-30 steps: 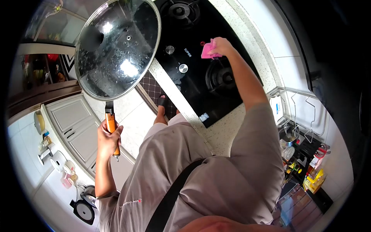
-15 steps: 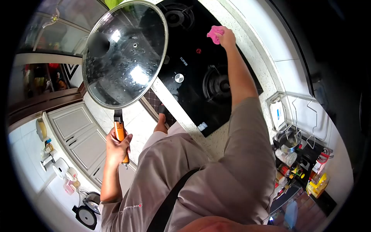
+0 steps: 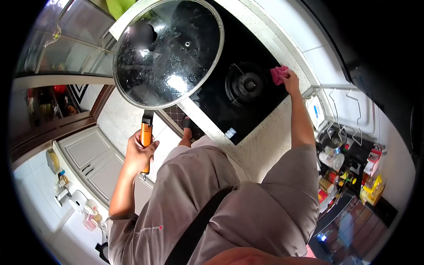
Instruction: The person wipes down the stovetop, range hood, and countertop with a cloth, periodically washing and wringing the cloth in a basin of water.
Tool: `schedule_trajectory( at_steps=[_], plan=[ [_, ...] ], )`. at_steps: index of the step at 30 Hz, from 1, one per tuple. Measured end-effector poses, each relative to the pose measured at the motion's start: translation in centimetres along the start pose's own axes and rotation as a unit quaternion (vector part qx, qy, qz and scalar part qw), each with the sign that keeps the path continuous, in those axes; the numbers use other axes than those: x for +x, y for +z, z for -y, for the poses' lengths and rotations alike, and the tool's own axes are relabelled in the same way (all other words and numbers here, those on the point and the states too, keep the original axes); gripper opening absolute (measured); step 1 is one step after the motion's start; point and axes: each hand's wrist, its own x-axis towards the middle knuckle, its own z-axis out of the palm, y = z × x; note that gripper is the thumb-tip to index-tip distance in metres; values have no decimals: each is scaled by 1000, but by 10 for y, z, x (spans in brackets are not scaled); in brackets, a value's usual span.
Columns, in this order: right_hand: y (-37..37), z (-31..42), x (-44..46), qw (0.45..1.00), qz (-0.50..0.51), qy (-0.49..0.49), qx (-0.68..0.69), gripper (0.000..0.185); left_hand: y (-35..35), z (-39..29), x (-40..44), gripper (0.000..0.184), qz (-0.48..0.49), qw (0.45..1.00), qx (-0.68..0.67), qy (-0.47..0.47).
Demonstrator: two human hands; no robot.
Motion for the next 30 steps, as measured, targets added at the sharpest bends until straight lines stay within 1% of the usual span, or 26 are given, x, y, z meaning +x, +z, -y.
schedule_trajectory(
  at_steps=[1,2,4,5,6,8,10,12,13,15,16,18,19,21,24,26,27,28,30],
  plan=[
    [-6,-2,-16,999,-29,-9,-44,21,0,-1,2,17,15,1000,3,0],
    [-9,-12,-32,998,-34,-2,-45,21,0,-1,3,17,23,1000,7,1],
    [-8,-34,-56,998,-45,-27,-24,16,1,-2,7,16,30,999,23,16],
    [-6,-41,-63,998,-47,-45,-14,19,1,-4,9,16,35,999,25,17],
    [-7,-38,-66,998,-49,-43,-15,19,0,-4,11,16,38,999,23,19],
    [-12,-22,-62,994,-48,-29,-97,17,-1,-5,12,15,41,999,20,23],
    [-10,-28,-35,991,-61,-44,-109,15,-3,-6,13,16,37,999,25,27],
    [-7,-28,0,999,-20,7,-42,19,-3,-6,14,16,29,999,14,27],
    [-5,-11,14,999,-14,1,-43,19,-4,-7,13,16,28,999,16,23],
    [3,23,44,993,36,48,-99,19,-9,-5,13,16,22,999,13,19],
    [11,28,62,991,62,2,-122,19,-11,-3,11,16,15,1000,10,13],
    [7,102,64,979,186,10,-79,20,-15,1,8,16,-1,1000,12,17],
    [17,105,72,978,191,7,-80,20,-17,2,7,16,-10,1000,13,10],
    [39,111,100,950,229,-87,-194,19,-22,3,4,16,-23,1000,5,0],
    [81,127,116,938,263,-111,-194,21,-28,10,0,16,-43,999,-9,-14],
    [106,156,106,938,288,-138,-136,28,-33,13,-4,16,-54,998,-18,0],
    [119,168,104,935,293,-153,-132,26,-36,15,-4,16,-61,998,-21,-3],
    [129,182,100,932,299,-157,-131,26,-39,18,-4,16,-65,998,-21,-1],
    [137,202,100,920,354,-93,-139,22,-42,20,-5,16,-67,998,-21,2]
  ],
)
